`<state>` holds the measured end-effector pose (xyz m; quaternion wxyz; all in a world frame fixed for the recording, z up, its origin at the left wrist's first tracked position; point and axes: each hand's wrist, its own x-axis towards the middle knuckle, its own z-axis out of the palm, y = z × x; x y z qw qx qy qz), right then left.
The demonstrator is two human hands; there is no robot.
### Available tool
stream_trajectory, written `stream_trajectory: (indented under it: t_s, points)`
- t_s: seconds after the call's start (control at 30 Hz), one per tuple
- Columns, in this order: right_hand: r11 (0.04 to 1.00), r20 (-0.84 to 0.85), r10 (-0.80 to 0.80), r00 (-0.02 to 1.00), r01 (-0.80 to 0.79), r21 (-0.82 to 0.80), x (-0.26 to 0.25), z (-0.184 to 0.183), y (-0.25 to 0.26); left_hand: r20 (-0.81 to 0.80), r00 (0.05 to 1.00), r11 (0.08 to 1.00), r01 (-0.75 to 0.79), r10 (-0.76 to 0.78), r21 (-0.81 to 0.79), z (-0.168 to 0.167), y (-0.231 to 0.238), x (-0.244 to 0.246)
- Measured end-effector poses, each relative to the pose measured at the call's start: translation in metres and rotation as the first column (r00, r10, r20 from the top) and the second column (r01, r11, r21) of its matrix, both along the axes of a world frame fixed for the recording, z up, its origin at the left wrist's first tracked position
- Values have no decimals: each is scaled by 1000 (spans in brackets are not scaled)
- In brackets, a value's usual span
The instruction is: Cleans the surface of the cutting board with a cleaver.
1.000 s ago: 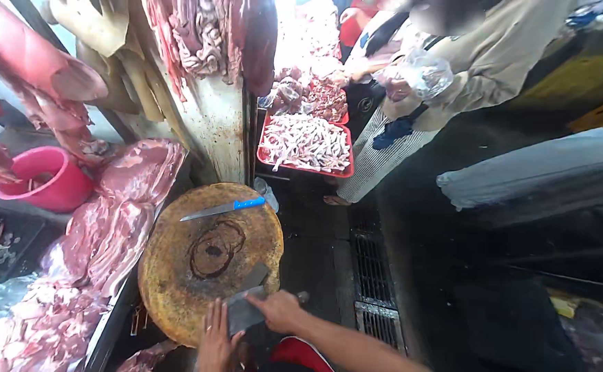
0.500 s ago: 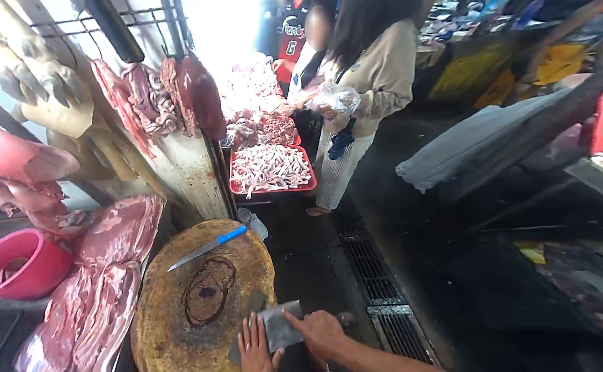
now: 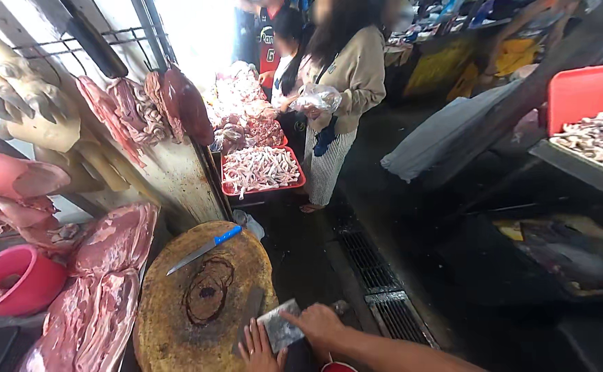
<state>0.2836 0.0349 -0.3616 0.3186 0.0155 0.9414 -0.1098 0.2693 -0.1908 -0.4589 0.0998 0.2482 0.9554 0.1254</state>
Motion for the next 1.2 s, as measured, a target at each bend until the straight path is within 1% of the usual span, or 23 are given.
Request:
stream_trajectory:
  t_s: [0.07,0.13,0.2,0.27,0.3,0.33,0.4,0.47,0.5,0.53,0.57,0.63,0.67,0.7,0.77,0.83,0.87,0.9,0.97,1.03,1.07,1.13,1.2]
  points:
    - [997,-14,-54,998,54,62,-15,12,25,1,999,998,54,-54,20,-4,33,-31]
    - [990,8,-70,998,68,123,-27,26,37,86,991,995,97,-98,8,5,54,-53]
    - [995,38,-47,998,43,87,-26,33,23,109,991,997,71,-72,12,15,36,-45]
    - [1000,53,9,999,-9,13,-14,24,-3,46,999,1000,2,-3,26,10,0,-14]
    - [999,44,38,998,-38,2,-8,17,-10,14,1000,1000,-17,17,18,4,-10,-3]
    - [999,23,42,999,-42,7,-7,13,-8,-17,1000,1000,-19,19,16,-1,-9,-1]
    - [999,-11,-19,1000,20,43,-15,19,13,-37,999,999,27,-26,33,-2,19,-24]
    - [993,-10,-65,998,66,97,-28,30,33,52,995,995,87,-90,42,5,48,-54]
    - [991,4,-69,998,68,112,-32,33,33,97,990,995,96,-99,34,8,50,-60]
    - [993,21,-62,998,59,104,-32,37,28,114,990,996,80,-84,39,10,45,-56]
    - [996,40,-42,998,39,79,-28,38,19,97,994,997,49,-54,52,11,32,-45]
    - [1000,78,17,997,-18,15,-12,30,-6,19,1000,999,-12,11,51,6,-2,-10]
    - [999,75,43,996,-43,6,-6,25,-12,-18,999,999,-30,30,45,0,-11,3]
    - [999,69,42,997,-42,6,-4,23,-11,-40,999,999,-31,33,39,-5,-10,6]
    - [999,42,-24,999,23,30,-14,30,9,-20,1000,999,18,-17,48,-4,16,-17]
    - [993,20,-62,998,60,97,-30,38,33,76,993,994,91,-95,59,2,48,-54]
    - [991,15,-64,998,62,118,-34,41,37,122,986,992,111,-117,52,7,53,-63]
    - [992,16,-63,998,61,110,-33,45,33,142,983,992,112,-119,54,12,48,-63]
    - [999,28,-34,999,33,43,-20,48,9,94,993,995,61,-68,80,17,18,-37]
    - [1000,36,24,999,-24,-10,-8,35,-11,11,1000,997,1,-2,76,8,-10,-5]
    - [999,29,44,999,-43,-10,-7,30,-11,-19,1000,998,-10,11,65,2,-12,1]
    - [1000,2,12,1000,-12,21,-16,30,7,-42,999,998,13,-10,60,-4,11,-16]
    - [996,-22,-30,999,32,88,-34,37,29,15,997,995,71,-72,77,0,41,-52]
